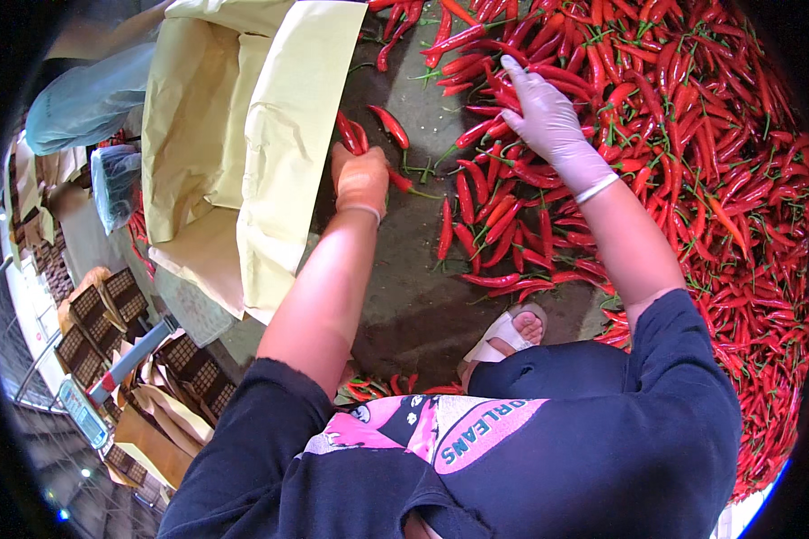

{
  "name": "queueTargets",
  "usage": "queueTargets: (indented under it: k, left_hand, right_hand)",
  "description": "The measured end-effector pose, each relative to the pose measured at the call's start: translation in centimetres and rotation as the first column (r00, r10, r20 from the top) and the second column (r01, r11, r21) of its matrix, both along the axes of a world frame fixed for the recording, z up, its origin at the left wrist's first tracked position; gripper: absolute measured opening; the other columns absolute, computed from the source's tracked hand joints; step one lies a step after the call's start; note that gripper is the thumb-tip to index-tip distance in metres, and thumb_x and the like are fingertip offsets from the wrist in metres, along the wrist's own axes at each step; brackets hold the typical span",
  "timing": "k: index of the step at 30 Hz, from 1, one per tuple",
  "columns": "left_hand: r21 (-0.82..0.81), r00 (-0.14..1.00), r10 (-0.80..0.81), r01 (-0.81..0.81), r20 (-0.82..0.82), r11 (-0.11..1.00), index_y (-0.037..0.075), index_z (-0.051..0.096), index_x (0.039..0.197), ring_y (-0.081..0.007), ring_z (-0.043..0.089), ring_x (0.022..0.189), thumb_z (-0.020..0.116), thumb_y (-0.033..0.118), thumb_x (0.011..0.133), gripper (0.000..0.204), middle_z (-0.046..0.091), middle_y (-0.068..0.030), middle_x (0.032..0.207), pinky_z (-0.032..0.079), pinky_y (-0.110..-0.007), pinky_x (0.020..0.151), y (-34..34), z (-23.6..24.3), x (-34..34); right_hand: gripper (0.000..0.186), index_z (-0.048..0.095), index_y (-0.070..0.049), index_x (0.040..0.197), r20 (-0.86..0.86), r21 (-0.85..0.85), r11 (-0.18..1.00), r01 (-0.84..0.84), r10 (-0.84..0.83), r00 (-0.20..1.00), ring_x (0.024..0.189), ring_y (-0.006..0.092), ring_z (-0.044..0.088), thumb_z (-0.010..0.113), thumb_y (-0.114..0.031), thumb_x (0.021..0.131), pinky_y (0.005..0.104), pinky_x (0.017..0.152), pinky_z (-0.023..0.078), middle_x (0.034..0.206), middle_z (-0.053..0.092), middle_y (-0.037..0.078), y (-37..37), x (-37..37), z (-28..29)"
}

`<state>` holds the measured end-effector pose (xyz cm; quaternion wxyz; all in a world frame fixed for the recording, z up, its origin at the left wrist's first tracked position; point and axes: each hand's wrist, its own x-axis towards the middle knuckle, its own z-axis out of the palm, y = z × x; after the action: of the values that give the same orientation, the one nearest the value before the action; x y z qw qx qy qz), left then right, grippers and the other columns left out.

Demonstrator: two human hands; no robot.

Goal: The person sorts red chili peppers from a large pile on the floor and places them into a brown paper bag. They repeatedly scoop handfuls of peppers and transfer them into the bag, occasionally adjusting the bag's position.

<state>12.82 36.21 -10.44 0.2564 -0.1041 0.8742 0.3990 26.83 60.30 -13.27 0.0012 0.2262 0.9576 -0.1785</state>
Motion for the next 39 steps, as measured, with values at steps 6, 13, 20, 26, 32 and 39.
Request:
queueTargets:
  k: [6, 13, 20, 26, 32, 39]
  left_hand:
    - [-0.368, 0.947, -0.322, 0.298, -0.005, 0.881, -0.003, 0.061, 0.116, -0.0393, 0.066, 0.105, 0.08, 0.036, 0.073, 0.061, 0.068, -0.0246, 0.11, 0.05, -0.044, 0.092, 1.1, -3.2, -2.6]
    - [-0.298, 0.95, -0.304, 0.31, 0.066, 0.903, 0.001, 0.068, 0.092, -0.0256, 0.064, 0.075, 0.068, 0.022, 0.074, 0.028, 0.068, -0.0151, 0.084, 0.05, -0.04, 0.072, -0.2, -5.1, -3.8]
    - [-0.039, 0.873, -0.453, 0.467, 0.178, 0.884, 0.0, 0.067, 0.102, -0.0245, 0.065, 0.082, 0.069, 0.02, 0.076, 0.033, 0.069, -0.0145, 0.091, 0.051, -0.039, 0.077, -1.2, 1.3, 2.7]
    - [0.015, 0.874, -0.242, 0.26, 0.422, 0.966, 0.001, 0.068, 0.102, -0.0222, 0.065, 0.075, 0.071, 0.024, 0.08, 0.032, 0.068, -0.011, 0.081, 0.052, -0.04, 0.06, -6.9, 1.2, 9.4]
    - [-0.177, 0.905, -0.411, 0.425, 0.115, 0.888, 0.003, 0.068, 0.107, -0.0375, 0.064, 0.097, 0.08, 0.029, 0.074, 0.043, 0.07, -0.0196, 0.102, 0.05, -0.043, 0.09, -5.3, -3.7, 16.4]
    - [-0.288, 0.952, -0.297, 0.305, 0.072, 0.908, -0.004, 0.051, 0.118, -0.0399, 0.061, 0.106, 0.083, 0.02, 0.068, 0.065, 0.063, -0.0251, 0.112, 0.047, -0.042, 0.098, -2.7, -1.1, 16.1]
  right_hand:
    - [0.052, 0.051, 0.001, 0.136, -0.399, -0.761, 0.649, 0.019, -0.49, 0.775, 0.086, 0.0192, 0.059, 0.056, -0.013, 0.086, 0.0302, 0.081, 0.047, 0.099, 0.064, 0.01, 0.4, 4.1, 4.9]
    - [0.046, 0.06, -0.004, 0.127, -0.276, -0.773, 0.605, 0.192, -0.593, 0.757, 0.084, 0.0126, 0.056, 0.052, 0.0, 0.082, 0.0259, 0.076, 0.047, 0.096, 0.061, 0.004, 4.2, 6.4, 6.1]
    - [0.053, 0.052, -0.011, 0.128, 0.122, 0.099, 0.989, -0.109, 0.096, 0.988, 0.109, 0.0356, 0.061, 0.066, -0.002, 0.077, 0.0443, 0.092, 0.05, 0.113, 0.064, 0.016, 6.8, -0.6, 1.1]
    - [0.037, 0.066, -0.009, 0.112, -0.031, -0.102, 0.994, 0.033, -0.036, 0.999, 0.097, 0.033, 0.067, 0.066, -0.02, 0.077, 0.0419, 0.088, 0.053, 0.102, 0.071, 0.013, 3.6, 0.5, 7.7]
    - [0.109, 0.019, -0.024, 0.157, 0.359, -0.083, 0.984, -0.158, 0.177, 0.916, 0.14, 0.0436, 0.035, 0.082, -0.035, 0.068, 0.0532, 0.105, 0.044, 0.157, 0.028, 0.021, -2.6, 3.5, 5.2]
    - [0.088, 0.04, -0.021, 0.143, 0.447, 0.197, 0.956, -0.216, 0.108, 0.888, 0.122, 0.0373, 0.053, 0.084, -0.027, 0.067, 0.0503, 0.087, 0.054, 0.135, 0.047, 0.016, -5.9, 1.8, 3.6]
